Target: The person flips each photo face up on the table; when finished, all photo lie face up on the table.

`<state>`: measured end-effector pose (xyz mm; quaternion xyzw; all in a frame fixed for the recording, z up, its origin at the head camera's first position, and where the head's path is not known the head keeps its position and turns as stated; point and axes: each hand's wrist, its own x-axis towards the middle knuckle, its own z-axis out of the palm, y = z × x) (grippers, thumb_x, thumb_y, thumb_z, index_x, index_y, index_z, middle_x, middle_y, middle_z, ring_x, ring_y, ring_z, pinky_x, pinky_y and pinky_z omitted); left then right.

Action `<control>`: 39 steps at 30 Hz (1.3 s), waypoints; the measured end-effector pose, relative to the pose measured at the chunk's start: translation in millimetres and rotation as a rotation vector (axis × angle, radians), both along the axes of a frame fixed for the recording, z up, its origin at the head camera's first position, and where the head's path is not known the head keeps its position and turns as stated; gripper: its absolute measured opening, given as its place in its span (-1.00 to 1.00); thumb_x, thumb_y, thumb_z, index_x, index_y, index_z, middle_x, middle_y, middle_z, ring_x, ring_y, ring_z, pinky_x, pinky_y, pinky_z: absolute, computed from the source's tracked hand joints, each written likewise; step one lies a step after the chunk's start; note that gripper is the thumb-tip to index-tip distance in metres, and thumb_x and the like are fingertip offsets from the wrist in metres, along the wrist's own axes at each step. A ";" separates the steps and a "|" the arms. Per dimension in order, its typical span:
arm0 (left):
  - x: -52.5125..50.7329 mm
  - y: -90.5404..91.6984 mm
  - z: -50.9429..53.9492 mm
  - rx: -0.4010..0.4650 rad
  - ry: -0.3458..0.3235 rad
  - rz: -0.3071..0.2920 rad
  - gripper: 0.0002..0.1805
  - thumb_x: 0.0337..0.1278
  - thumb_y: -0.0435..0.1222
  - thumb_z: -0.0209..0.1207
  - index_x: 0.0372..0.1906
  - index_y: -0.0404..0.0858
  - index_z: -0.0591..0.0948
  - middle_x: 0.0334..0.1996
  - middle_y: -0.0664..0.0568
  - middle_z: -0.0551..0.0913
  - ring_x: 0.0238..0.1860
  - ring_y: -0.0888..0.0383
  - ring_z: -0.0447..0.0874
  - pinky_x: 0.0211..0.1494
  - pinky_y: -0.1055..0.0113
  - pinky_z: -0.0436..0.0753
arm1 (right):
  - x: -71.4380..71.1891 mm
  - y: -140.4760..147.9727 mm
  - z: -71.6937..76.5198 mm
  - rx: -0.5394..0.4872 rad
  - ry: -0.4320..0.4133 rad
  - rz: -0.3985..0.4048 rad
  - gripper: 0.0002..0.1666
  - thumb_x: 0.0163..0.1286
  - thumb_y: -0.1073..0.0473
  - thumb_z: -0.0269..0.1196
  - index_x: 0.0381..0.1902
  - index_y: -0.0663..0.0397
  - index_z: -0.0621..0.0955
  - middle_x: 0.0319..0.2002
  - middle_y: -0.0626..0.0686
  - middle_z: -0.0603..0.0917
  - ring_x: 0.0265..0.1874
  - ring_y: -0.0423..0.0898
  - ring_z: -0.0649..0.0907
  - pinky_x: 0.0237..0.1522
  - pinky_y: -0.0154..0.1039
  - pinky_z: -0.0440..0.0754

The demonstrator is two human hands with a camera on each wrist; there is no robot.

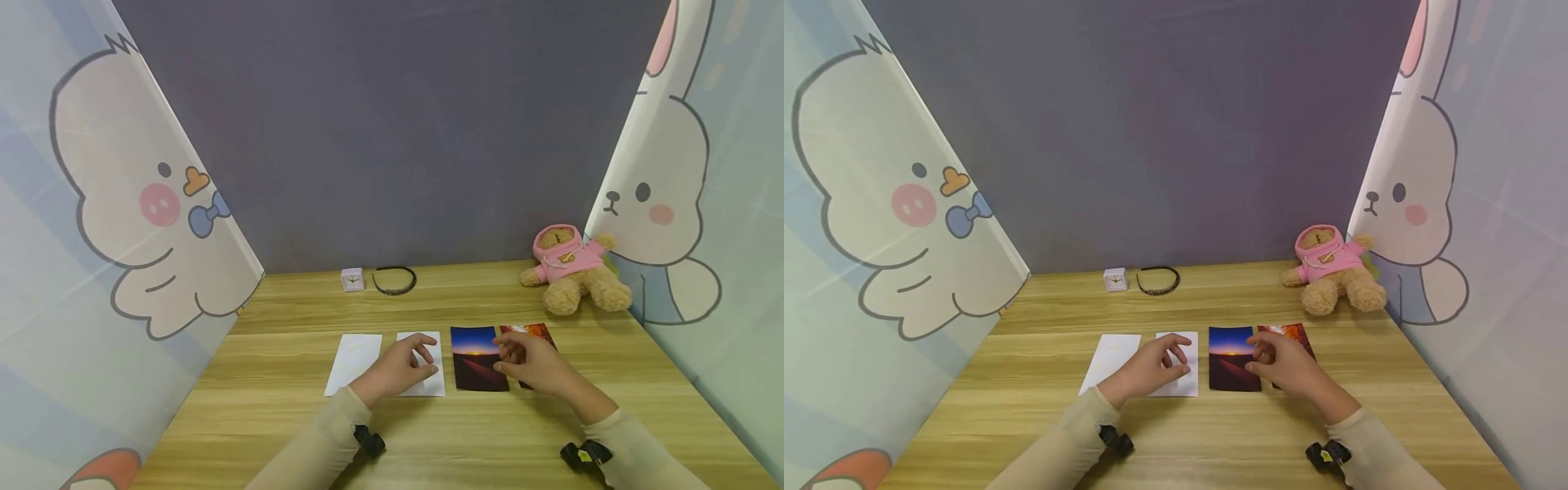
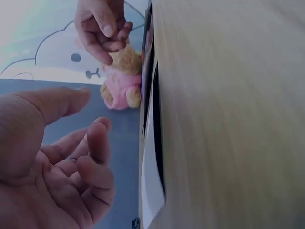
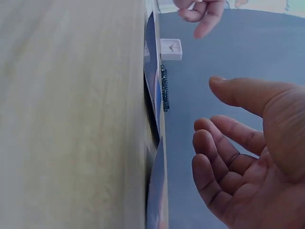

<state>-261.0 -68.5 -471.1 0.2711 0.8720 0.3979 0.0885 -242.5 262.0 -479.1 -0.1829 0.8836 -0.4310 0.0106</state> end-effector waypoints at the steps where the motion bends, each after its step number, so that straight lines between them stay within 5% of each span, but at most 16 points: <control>1: 0.1 -3.3 0.7 -0.003 0.007 0.003 -0.45 0.41 -0.15 0.35 0.40 -0.16 0.53 -0.12 0.23 0.64 -0.38 0.26 0.60 -0.44 0.34 0.59 | 0.0 -1.1 1.8 0.002 0.019 0.008 -0.43 0.36 0.12 0.50 0.25 0.21 0.62 -0.20 -0.03 0.64 -0.35 -0.14 0.61 -0.37 -0.26 0.61; 10: -0.3 -29.4 7.7 -0.063 0.069 0.016 -0.39 0.38 -0.09 0.38 0.43 -0.15 0.50 0.11 0.08 0.62 -0.10 0.23 0.67 -0.18 0.32 0.68 | -7.3 -18.6 13.4 0.108 0.108 0.075 -0.35 0.34 0.02 0.53 0.30 0.10 0.60 -0.06 0.03 0.67 -0.18 -0.07 0.66 -0.26 -0.25 0.64; 19: -1.6 -47.0 6.6 -0.091 0.073 0.022 -0.37 0.28 -0.09 0.46 0.37 -0.16 0.54 0.22 0.02 0.60 0.15 0.08 0.61 0.20 0.05 0.62 | -18.4 -46.6 20.6 0.196 0.184 0.143 -0.25 0.29 0.02 0.56 0.36 0.10 0.55 0.03 0.07 0.69 -0.03 0.01 0.68 -0.04 -0.01 0.70; 39: -0.6 -55.1 3.4 -0.184 0.083 0.059 -0.27 0.14 -0.05 0.54 0.39 -0.11 0.54 0.26 0.07 0.57 0.27 0.03 0.54 0.25 0.02 0.58 | -29.8 -94.8 18.9 0.294 0.193 0.218 -0.17 0.21 -0.09 0.60 0.36 0.06 0.58 0.23 0.03 0.61 0.11 0.07 0.66 0.14 0.10 0.64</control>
